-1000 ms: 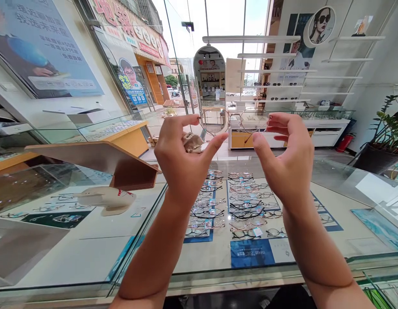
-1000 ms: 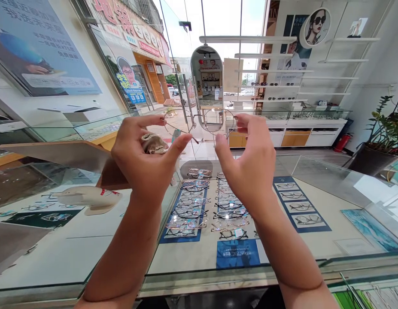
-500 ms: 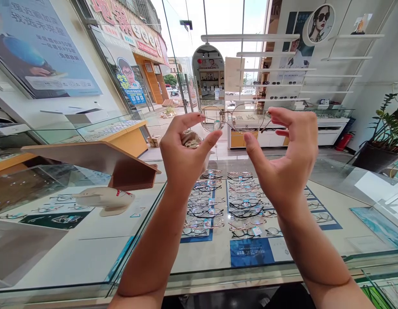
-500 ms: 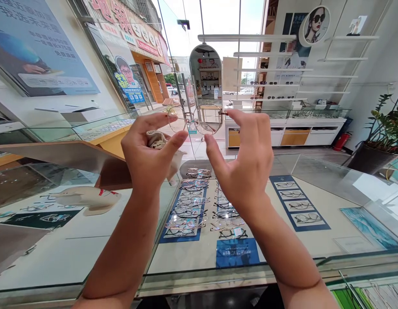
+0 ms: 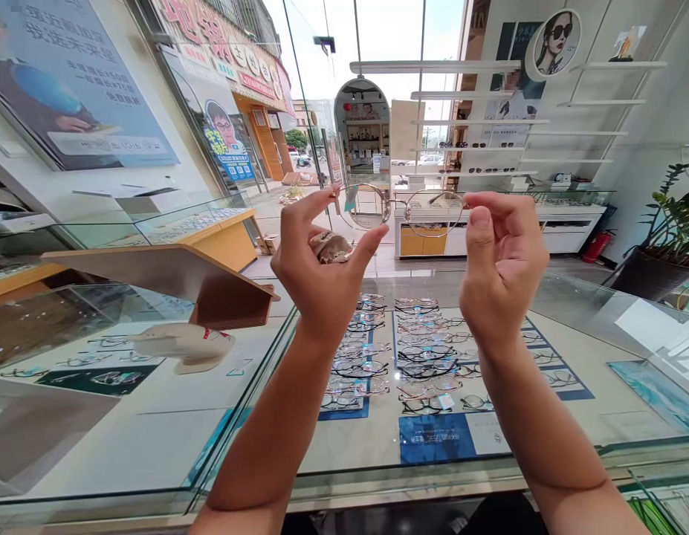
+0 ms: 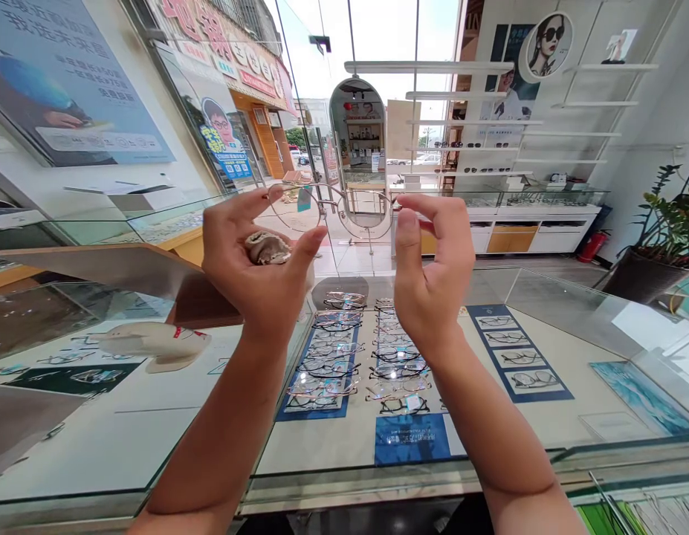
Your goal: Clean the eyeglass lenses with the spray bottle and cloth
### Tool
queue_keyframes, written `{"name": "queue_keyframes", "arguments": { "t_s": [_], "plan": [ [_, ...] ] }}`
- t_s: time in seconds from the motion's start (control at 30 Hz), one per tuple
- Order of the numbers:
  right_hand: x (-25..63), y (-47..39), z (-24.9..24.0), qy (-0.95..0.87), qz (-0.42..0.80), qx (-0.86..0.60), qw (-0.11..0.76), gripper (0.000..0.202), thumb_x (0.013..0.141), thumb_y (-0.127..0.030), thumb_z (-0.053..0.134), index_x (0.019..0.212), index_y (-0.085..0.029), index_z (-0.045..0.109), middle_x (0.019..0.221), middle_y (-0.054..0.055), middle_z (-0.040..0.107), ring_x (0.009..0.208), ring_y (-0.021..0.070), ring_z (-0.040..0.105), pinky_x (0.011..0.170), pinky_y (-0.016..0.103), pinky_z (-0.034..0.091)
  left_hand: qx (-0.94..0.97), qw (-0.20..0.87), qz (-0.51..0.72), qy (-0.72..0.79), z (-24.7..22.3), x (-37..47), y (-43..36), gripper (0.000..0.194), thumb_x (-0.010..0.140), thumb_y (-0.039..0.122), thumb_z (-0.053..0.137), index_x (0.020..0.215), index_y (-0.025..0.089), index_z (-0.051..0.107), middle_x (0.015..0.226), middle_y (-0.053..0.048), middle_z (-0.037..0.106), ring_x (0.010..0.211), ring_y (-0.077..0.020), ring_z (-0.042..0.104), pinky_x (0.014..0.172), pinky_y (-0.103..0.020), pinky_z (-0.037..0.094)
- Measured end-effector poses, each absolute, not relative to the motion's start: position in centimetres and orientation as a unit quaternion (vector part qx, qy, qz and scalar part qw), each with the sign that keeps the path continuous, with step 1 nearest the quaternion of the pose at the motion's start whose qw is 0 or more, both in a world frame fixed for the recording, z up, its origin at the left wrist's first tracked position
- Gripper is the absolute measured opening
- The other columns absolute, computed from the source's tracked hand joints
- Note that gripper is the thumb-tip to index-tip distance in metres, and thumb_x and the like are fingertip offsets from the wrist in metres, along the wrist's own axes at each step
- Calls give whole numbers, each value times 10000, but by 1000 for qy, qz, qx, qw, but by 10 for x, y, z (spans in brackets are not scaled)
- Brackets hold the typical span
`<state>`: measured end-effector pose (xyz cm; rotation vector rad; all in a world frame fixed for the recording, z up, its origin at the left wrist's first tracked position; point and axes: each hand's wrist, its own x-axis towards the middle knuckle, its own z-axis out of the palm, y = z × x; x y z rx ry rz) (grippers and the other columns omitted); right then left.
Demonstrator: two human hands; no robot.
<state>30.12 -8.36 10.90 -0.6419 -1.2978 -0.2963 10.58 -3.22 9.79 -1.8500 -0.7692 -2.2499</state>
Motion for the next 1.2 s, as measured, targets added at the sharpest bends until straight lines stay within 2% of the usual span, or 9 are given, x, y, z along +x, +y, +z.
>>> {"name": "queue_keyframes", "arguments": {
  "t_s": [0.07,0.23,0.37,0.63,0.8,0.93,1.2],
  "plan": [
    [304,-77,108,-585,-92,-275,757,225,1175,-407,544,1211,-302,740,1178,81,751,1160,273,750,1035,526,647,-580,121,-760,-265,96,109,-36,626,830,543,997,1350,355,705,1413,-36,791,748,-190,614,701,-407,508],
    [309,-71,106,-593,-30,-237,769,248,1165,-440,568,1245,-305,760,1194,83,739,1228,281,743,1076,529,630,-580,94,-761,-277,94,114,-40,653,832,560,986,1378,358,690,1496,-79,747,1025,-281,730,772,-414,586],
    [310,-71,104,-605,2,-226,764,286,1163,-483,557,1296,-319,751,1255,92,741,1297,295,735,1071,519,633,-578,94,-765,-269,95,113,-42,649,816,556,1004,1354,358,702,1463,-76,762,1033,-282,739,792,-419,611],
    [311,-69,107,-594,97,-216,769,260,1120,-531,650,1241,-321,742,1237,73,764,1308,280,762,998,458,688,-598,76,-750,-274,93,111,-44,637,845,527,992,1369,345,679,1493,-83,751,1127,-296,759,804,-414,633],
    [312,-70,109,-586,165,-208,766,298,1093,-568,692,1254,-320,728,1206,71,781,1289,285,786,986,454,704,-588,140,-751,-267,98,116,-49,557,857,486,1000,1315,338,720,1359,-52,805,1041,-250,763,772,-395,606],
    [313,-69,109,-591,175,-202,761,281,1096,-554,687,1238,-313,721,1190,66,786,1226,269,815,971,433,701,-590,159,-745,-268,100,118,-51,552,863,450,1001,1323,353,711,1312,-40,804,1042,-233,766,753,-387,608],
    [315,-65,107,-601,138,-208,760,285,1112,-547,658,1250,-304,713,1192,70,778,1183,255,811,988,428,674,-614,76,-733,-283,95,113,-48,561,890,431,959,1367,401,666,1357,-40,796,1100,-260,780,731,-412,643]
  ]
}}
